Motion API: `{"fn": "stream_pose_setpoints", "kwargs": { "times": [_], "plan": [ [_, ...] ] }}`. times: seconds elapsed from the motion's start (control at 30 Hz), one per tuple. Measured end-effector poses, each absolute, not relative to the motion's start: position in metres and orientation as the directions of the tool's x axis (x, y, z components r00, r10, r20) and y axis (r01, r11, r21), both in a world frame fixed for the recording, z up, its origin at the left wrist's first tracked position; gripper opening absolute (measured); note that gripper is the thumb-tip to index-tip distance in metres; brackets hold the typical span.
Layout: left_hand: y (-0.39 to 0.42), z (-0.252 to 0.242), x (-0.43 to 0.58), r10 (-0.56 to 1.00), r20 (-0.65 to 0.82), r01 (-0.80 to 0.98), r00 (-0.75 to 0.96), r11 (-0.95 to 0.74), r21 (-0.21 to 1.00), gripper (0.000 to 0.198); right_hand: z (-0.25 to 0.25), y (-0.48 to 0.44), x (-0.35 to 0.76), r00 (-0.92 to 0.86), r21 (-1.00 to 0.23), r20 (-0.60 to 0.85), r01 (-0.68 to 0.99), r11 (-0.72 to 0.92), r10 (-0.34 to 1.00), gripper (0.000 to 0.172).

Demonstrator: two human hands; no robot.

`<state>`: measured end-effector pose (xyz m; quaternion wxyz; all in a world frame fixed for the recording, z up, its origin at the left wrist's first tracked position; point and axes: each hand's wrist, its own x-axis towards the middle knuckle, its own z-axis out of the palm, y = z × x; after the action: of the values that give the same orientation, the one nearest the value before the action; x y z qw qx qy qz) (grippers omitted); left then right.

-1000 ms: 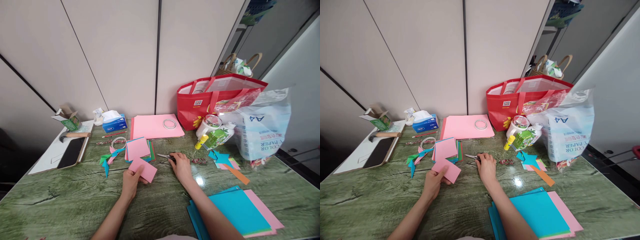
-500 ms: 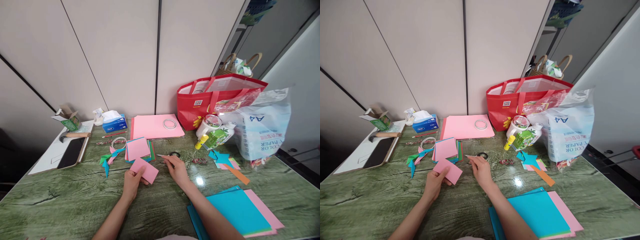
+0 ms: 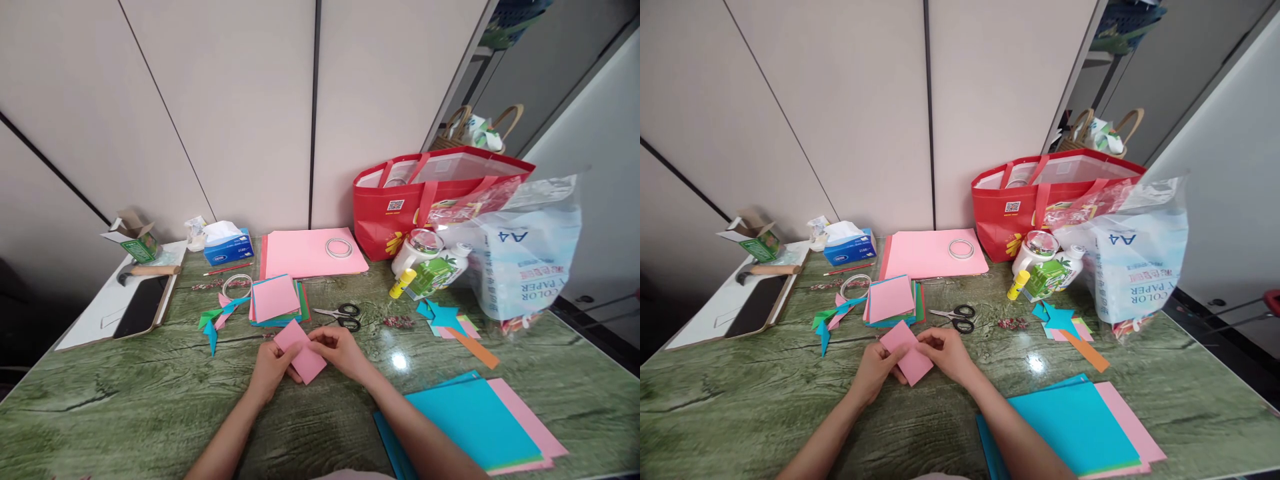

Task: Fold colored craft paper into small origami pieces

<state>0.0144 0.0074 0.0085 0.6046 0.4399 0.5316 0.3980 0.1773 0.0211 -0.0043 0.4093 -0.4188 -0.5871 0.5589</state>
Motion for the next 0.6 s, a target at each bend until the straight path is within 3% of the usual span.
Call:
{"fn": "stream_pose_setpoints", "kwargs": {
  "times": [0.3, 0.6],
  "plan": [
    [0.013, 0.005, 0.003, 0.976, -0.196, -0.165, 0.094, 0.209, 0.964, 0.028, -0.001, 0.021, 0.180, -0.327, -0.999, -0.015, 0.040, -0.002, 0.945, 0.019],
    [0.012, 0.004, 0.009, 0.973, -0.219, -0.177, 0.069, 0.227, 0.957, 0.025, 0.004, 0.020, 0.179, -0.366, -0.984, -0.091, -0.112, -0.141, 0.926, 0.030]
  ]
}}
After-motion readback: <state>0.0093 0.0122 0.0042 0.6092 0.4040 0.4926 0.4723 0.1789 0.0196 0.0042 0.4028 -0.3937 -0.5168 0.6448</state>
